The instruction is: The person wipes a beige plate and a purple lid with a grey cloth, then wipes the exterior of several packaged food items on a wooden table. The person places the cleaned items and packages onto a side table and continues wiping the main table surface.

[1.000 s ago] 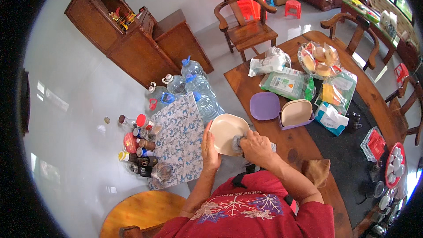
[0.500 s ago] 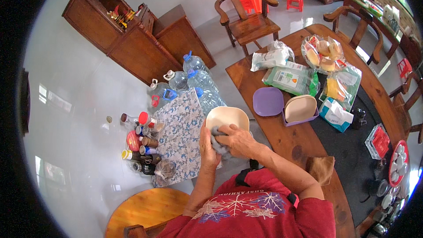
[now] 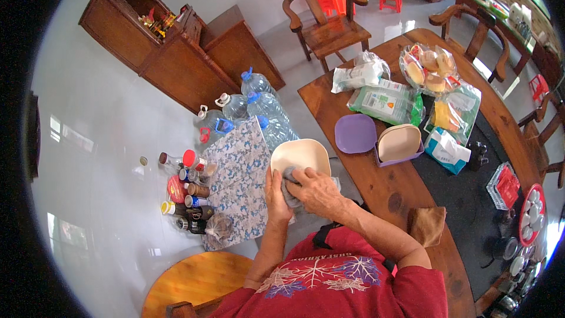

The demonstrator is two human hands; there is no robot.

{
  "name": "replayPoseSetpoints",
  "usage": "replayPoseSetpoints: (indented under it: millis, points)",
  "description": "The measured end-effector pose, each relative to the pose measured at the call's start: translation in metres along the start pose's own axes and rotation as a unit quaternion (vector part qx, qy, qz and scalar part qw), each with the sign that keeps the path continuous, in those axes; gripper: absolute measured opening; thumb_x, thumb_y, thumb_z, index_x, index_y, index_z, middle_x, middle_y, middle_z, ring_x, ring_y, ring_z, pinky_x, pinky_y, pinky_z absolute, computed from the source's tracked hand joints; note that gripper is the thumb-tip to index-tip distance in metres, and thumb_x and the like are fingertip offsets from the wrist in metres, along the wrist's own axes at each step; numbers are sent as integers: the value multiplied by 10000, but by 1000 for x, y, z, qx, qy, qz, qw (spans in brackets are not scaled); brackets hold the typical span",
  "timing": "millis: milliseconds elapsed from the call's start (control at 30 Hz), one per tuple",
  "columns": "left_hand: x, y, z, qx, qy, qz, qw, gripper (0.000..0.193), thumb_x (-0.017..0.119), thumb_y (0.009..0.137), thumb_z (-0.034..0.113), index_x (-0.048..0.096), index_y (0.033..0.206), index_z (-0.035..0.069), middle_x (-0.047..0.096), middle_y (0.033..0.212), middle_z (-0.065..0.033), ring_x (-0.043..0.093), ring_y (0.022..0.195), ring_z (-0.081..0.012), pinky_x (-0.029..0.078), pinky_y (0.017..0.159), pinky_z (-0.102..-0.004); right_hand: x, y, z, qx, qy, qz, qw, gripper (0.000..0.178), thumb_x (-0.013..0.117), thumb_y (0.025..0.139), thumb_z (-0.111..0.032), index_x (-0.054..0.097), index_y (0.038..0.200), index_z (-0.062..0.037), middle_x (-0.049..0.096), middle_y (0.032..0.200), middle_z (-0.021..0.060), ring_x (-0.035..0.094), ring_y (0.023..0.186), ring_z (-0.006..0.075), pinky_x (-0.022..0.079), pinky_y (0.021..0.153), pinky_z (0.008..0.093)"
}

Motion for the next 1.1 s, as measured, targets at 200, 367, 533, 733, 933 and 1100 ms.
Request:
replayPoseSetpoints:
  millis: [200, 367, 533, 733, 933, 1100]
  points:
    - [16, -3, 11, 35, 29, -27, 999, 460, 402, 1014, 196, 337, 1423, -5, 417, 1400, -120, 416, 1270, -204, 349, 1063, -333, -18, 29, 11, 19, -83, 139, 987, 325, 608, 720, -154, 618, 1033, -65, 494, 1050, 76, 511, 899, 249, 461, 730, 355]
    - [14, -4, 13, 68, 60, 13, 996, 455, 392, 1015, 202, 344, 1422, 4, 434, 1391, -129, 438, 1249, -209, 335, 1066, -344, -10, 12, 33, 161, -164, 12, 973, 301, 618, 703, -119, 634, 1000, -69, 510, 970, 85, 529, 874, 256, 469, 691, 359]
    - [7, -3, 11, 85, 123, 41, 988, 451, 388, 1013, 216, 362, 1419, 21, 465, 1366, -135, 457, 1227, -203, 344, 1049, -332, 1, -14, 18, 126, 49, -200, 970, 405, 612, 647, -34, 655, 1046, -90, 570, 981, 115, 580, 962, 311, 506, 791, 392]
    - [9, -3, 12, 99, 116, -5, 988, 452, 381, 1007, 175, 347, 1432, 24, 458, 1375, -130, 445, 1245, -198, 333, 1060, -327, -26, 1, 38, 226, 110, 18, 968, 574, 619, 607, 32, 606, 1165, -100, 563, 1131, 126, 552, 1081, 352, 498, 844, 410]
    - [22, -7, 9, 8, -40, 3, 999, 471, 392, 1012, 206, 308, 1455, 73, 440, 1386, -113, 434, 1265, -216, 360, 1059, -359, 3, 8, 15, 115, 94, 9, 989, 496, 648, 667, -12, 608, 1141, -150, 535, 1130, 76, 559, 1008, 333, 523, 803, 424]
    - [-2, -3, 11, -3, -10, 66, 998, 459, 397, 1006, 196, 332, 1438, 53, 472, 1360, -114, 494, 1205, -214, 398, 1026, -356, 4, -12, 11, 54, 77, -230, 969, 458, 643, 688, -28, 631, 1121, -177, 548, 1121, 62, 581, 1015, 302, 531, 791, 410]
Point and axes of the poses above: each hand's wrist, its own y-axis towards the middle knuckle, its own x-axis out of the palm, z = x × y, the point moved 4 cm from there along y, towards the middle knuckle
